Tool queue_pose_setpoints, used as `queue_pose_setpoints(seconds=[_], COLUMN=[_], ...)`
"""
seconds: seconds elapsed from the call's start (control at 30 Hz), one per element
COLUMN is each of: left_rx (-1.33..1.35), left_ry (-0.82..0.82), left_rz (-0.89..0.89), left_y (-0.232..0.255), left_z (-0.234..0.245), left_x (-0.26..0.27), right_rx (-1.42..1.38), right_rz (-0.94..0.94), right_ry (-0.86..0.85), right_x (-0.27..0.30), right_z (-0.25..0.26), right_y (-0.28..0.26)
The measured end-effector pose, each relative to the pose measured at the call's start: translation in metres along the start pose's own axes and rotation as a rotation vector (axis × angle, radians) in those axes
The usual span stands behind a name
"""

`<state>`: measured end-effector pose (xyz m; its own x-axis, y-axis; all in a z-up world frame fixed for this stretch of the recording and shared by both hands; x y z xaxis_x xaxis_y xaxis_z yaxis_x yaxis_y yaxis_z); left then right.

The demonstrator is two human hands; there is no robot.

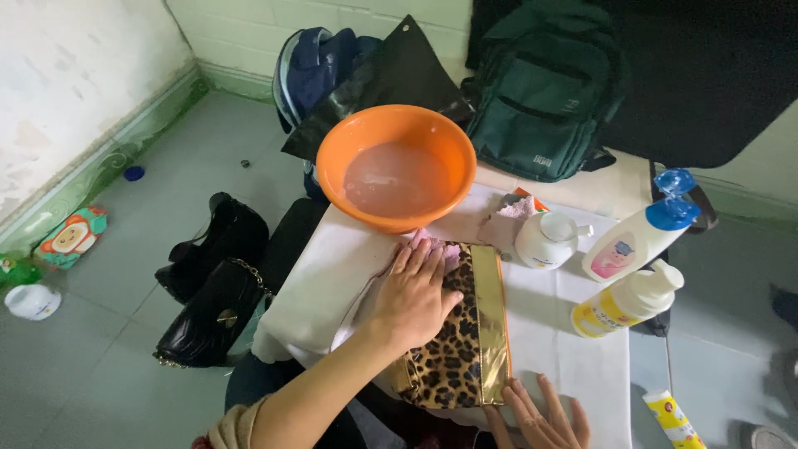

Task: Cleaning a leopard-print pouch using a toothbrush and liquid cleaner

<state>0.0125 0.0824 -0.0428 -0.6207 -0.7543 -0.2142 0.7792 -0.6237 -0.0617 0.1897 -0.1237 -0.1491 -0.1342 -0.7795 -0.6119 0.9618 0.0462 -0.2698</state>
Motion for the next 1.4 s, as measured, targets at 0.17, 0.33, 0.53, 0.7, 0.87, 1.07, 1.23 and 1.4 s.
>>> queue_pose_setpoints(seconds=[0.17, 0.33, 0.53, 0.7, 0.87, 1.07, 1.23, 1.4], left_rx=[0.007, 0.177, 0.397, 0.265, 0.175, 0.282, 0.286, 0.348], left_ry=[0.132, -0.202, 0.2, 0.379, 0.231, 0.084, -0.199, 0.115], left_rz=[-0.114, -0.263, -0.189, -0.045, -0.027, 0.021, -0.119, -0.177], left_y=[0.028, 0.066, 0.068, 0.08, 0.074, 0.065, 0.055, 0.05], left_z=[0.022, 0.031, 0.051, -0.016, -0.038, 0.014, 0.031, 0.061], left_x=[0.024, 0.068, 0.092, 0.138, 0.168, 0.12, 0.073, 0.063], right_rx=[-0.019, 0.032, -0.072, -0.067, -0.188, -0.375, -0.464, -0.436], right_rz=[0.275, 0.473, 0.271, 0.256, 0.119, -0.212, -0.215, -0.255], right_ry=[0.095, 0.243, 0.167, 0.009, 0.038, -0.028, -0.181, -0.104], right_x=[0.005, 0.031, 0.017, 0.015, -0.014, -0.053, -0.046, -0.047], right_z=[-0.012, -0.028, -0.025, -0.022, 0.004, 0.036, 0.026, 0.03], right_y=[-0.025, -0.055, -0.067, -0.061, -0.094, -0.11, -0.095, -0.093])
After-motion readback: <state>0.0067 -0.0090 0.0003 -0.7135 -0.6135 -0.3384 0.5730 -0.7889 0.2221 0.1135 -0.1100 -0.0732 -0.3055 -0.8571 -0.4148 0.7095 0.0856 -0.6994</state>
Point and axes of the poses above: each hand's wrist, its own x-axis away from the middle knuckle, its own z-axis out of the back of the hand, y = z × x, the point moved 6 cm from there along -x, towards the middle knuckle, and after that the axes turned 8 degrees about -x, right-handed, at the moved point
